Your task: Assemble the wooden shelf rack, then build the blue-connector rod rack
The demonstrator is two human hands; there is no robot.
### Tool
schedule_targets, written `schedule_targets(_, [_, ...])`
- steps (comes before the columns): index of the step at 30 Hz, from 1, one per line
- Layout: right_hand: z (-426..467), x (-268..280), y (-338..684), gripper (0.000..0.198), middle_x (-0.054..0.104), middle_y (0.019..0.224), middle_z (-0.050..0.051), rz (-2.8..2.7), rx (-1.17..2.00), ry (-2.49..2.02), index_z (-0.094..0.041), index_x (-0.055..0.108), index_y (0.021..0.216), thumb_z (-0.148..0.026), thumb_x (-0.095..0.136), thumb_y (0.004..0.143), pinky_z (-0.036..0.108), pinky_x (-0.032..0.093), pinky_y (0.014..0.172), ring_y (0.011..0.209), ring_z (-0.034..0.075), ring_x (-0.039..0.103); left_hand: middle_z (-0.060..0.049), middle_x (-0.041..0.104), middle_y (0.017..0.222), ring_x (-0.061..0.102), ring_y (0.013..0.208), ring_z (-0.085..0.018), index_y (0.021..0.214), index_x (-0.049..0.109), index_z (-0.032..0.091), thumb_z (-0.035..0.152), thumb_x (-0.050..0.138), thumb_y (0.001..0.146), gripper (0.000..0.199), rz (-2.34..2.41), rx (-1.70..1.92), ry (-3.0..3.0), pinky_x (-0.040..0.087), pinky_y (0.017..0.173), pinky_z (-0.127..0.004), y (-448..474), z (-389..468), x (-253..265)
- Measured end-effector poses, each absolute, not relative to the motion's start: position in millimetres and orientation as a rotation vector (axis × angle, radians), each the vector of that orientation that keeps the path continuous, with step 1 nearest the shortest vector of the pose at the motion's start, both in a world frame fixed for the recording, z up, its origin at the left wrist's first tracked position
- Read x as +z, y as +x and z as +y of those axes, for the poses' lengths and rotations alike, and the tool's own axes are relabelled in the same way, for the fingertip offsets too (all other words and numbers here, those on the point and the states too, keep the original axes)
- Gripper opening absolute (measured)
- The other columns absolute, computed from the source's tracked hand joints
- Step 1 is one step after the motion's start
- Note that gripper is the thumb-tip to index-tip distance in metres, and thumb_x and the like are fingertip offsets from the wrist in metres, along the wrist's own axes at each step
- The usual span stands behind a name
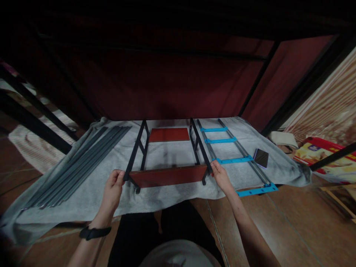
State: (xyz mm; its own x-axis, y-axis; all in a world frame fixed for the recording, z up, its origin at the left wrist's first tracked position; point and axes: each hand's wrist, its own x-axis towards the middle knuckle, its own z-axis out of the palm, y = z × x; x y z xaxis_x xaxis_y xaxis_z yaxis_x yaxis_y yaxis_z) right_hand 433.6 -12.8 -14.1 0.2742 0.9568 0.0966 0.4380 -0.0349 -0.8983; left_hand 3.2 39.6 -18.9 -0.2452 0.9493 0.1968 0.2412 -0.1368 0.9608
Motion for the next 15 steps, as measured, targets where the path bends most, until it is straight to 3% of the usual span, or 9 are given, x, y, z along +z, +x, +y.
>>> schedule_targets(15, [-11.4, -18.0, 436.7, 0.046, 0.051, 0.062, -0.005, -1.280, 0.722, -1.677, -0.026, 0.049, 0.077, -0.071, 0.043, 0.086, 0.029, 0.044, 0.061, 0.059, 0.016, 0.052, 0.004, 0.049, 0.069, 0.045, 0.066, -0.013, 0.077, 0.054, 0.021, 0.042, 0.058, 0.085, 0.023, 1.459, 1.427, 1.418, 0.037, 0.064, -0.024, 1.1, 39.9, -12.6])
